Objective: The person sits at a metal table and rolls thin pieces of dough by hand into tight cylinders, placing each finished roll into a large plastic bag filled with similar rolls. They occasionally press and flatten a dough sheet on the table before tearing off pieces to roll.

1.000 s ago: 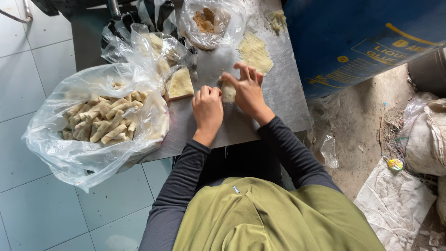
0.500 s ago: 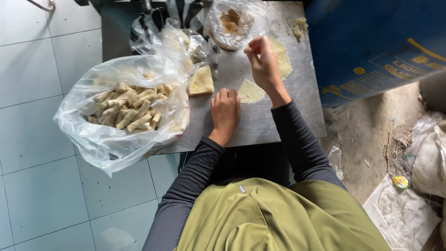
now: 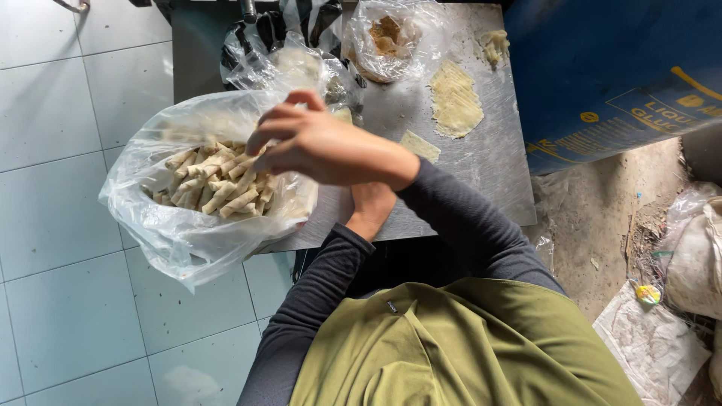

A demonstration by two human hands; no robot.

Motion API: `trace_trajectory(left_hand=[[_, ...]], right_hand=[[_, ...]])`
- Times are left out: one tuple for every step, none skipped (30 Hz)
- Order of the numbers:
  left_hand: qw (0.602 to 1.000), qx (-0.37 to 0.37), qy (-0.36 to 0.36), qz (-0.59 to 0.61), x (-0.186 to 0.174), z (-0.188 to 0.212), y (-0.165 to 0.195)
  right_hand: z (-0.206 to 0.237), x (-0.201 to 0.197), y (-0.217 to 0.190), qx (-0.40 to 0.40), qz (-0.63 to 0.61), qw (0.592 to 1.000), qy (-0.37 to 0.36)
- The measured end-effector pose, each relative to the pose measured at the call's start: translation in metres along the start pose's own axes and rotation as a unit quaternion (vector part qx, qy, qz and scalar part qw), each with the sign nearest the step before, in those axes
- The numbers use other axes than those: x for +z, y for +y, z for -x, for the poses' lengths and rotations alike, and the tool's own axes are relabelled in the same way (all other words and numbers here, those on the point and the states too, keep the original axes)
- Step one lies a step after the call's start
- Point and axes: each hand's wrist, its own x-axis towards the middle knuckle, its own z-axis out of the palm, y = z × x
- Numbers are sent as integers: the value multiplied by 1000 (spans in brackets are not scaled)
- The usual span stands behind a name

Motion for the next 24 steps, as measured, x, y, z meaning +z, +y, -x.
trace_trajectory(left_hand=[[996,-26,-64,-55,1,-2,1],[984,-52,-128,-109,1,-4,2],[988,-61,-104,-97,1,-5,4],[990,-71,-80,-87,1,-5,6],[992,-81,-58,-76,1,-4,7],[992,-82,-58,-81,0,-4,9],[991,-82,-59,-86,0,-4,10],[991,-81,-59,-90,1,-4,12],[992,-71,-53,-93,1,-5,14],[992,-59,-47,-97,1,-5,15],[993,-48,-41,-99,1,-5,17],[995,-46,-39,-80,1,-7,18],[996,-44,-38,-62,0,-8,19],[997,-42,-38,-45,0,-9,20],[998,-41,-35,-12,0,-11,21],[998,-40,-32,20,-2,-12,21],[997,-40,-30,52,-3,-13,22],[997,-41,-30,61,-4,-13,22],[996,-43,-32,71,-6,-14,23],[995,-45,-33,80,-7,-14,23],[994,-50,-38,85,-8,-15,24],[994,-54,-41,90,-9,-17,24],[993,-59,-45,96,-10,-18,24],[993,-60,-45,93,-11,-19,25]], right_hand=[[11,-9,13,24,-12,999,19],[26,-20,27,48,-23,998,39],[44,-34,43,96,-9,991,89],[63,-52,60,142,5,980,139],[81,-68,78,190,41,962,190],[97,-78,94,235,77,939,239],[113,-82,105,289,135,920,230],[127,-81,113,342,192,893,219],[137,-72,120,369,214,883,193],[143,-62,126,397,236,871,167],[148,-54,130,423,257,858,140],[150,-49,134,434,260,850,145],[151,-42,136,445,262,843,150],[151,-37,136,457,262,836,155],[149,-34,138,449,258,837,174],[147,-32,138,441,253,839,194],[144,-32,139,434,247,840,213],[141,-33,141,425,261,837,226],[138,-33,142,416,274,834,238],[134,-34,144,407,288,830,250],[130,-35,146,395,294,829,264],[126,-36,148,382,301,829,277],[123,-38,150,369,307,828,289],[120,-39,151,390,314,825,264]])
